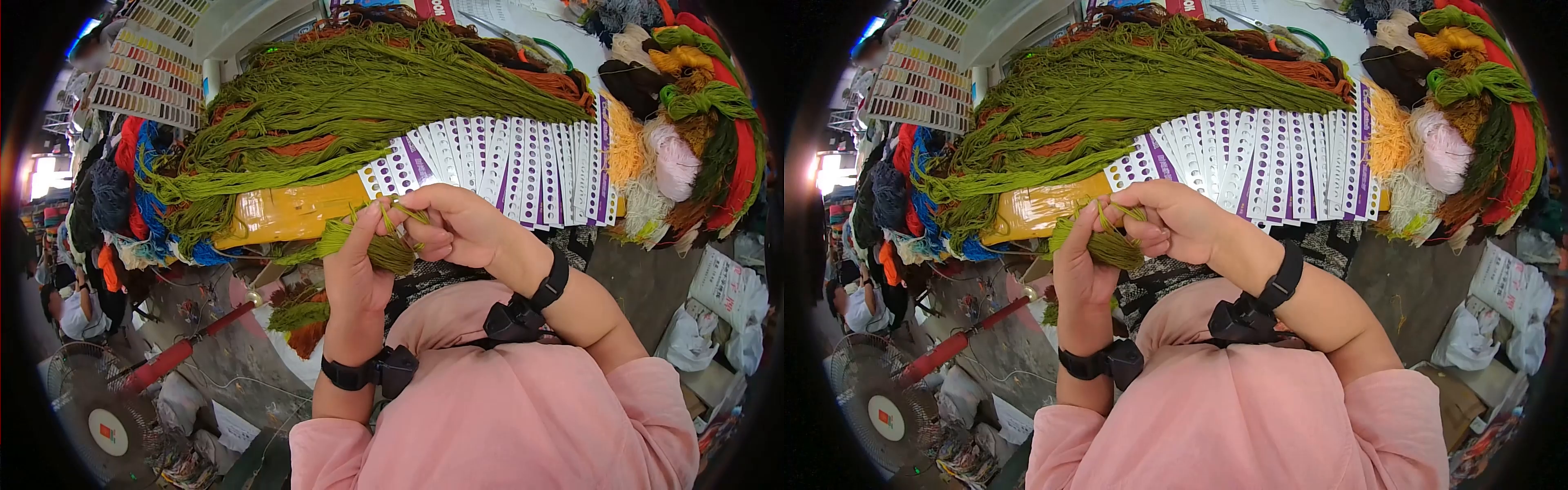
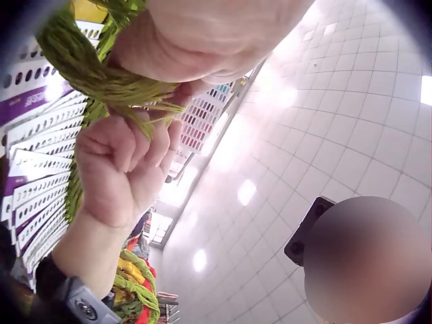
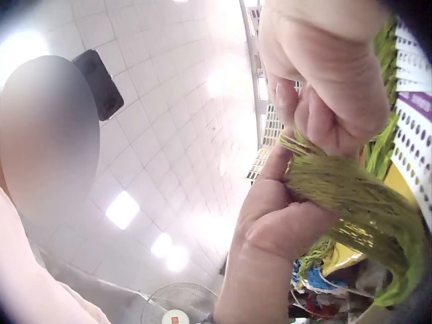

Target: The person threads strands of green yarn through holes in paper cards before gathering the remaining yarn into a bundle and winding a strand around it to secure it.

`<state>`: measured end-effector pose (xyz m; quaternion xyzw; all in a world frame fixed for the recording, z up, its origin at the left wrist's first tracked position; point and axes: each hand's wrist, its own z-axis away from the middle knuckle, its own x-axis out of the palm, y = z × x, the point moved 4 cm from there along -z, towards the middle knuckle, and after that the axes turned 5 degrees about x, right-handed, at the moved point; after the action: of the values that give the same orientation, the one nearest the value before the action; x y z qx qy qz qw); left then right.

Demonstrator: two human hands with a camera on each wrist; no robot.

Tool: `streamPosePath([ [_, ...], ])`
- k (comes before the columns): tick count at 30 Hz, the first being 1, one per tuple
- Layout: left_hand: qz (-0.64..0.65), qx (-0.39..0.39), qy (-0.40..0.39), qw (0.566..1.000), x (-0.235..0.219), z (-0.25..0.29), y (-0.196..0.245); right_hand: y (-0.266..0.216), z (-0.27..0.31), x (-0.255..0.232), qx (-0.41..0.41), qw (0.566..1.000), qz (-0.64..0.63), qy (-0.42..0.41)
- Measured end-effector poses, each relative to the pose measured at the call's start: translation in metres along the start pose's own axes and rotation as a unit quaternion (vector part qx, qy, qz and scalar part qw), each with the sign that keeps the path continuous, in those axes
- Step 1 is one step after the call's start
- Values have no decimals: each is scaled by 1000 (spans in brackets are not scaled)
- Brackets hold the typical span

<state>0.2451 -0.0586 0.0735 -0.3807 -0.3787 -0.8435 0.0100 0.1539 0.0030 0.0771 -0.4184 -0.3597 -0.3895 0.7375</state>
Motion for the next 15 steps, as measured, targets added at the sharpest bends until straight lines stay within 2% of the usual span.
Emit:
streamPosePath([
  [1,-4,6,4,1000,0,0,0,0,0,0,-2,1000,10,-12],
  [4,-9,22,-41,999,-7,-6,-3,2,-3,-4,-52,995,80,37],
  [7,-10,29,-57,998,-4,-1,-1,-7,0,-11,-107,992,45,55],
  [10,-4,33,-28,999,0,6,1,-12,4,-8,-113,993,9,44],
  [13,54,16,-118,991,8,8,3,-10,1,-9,-102,993,32,59],
  [15,46,28,-105,993,8,8,3,-10,1,-6,-106,990,62,72],
])
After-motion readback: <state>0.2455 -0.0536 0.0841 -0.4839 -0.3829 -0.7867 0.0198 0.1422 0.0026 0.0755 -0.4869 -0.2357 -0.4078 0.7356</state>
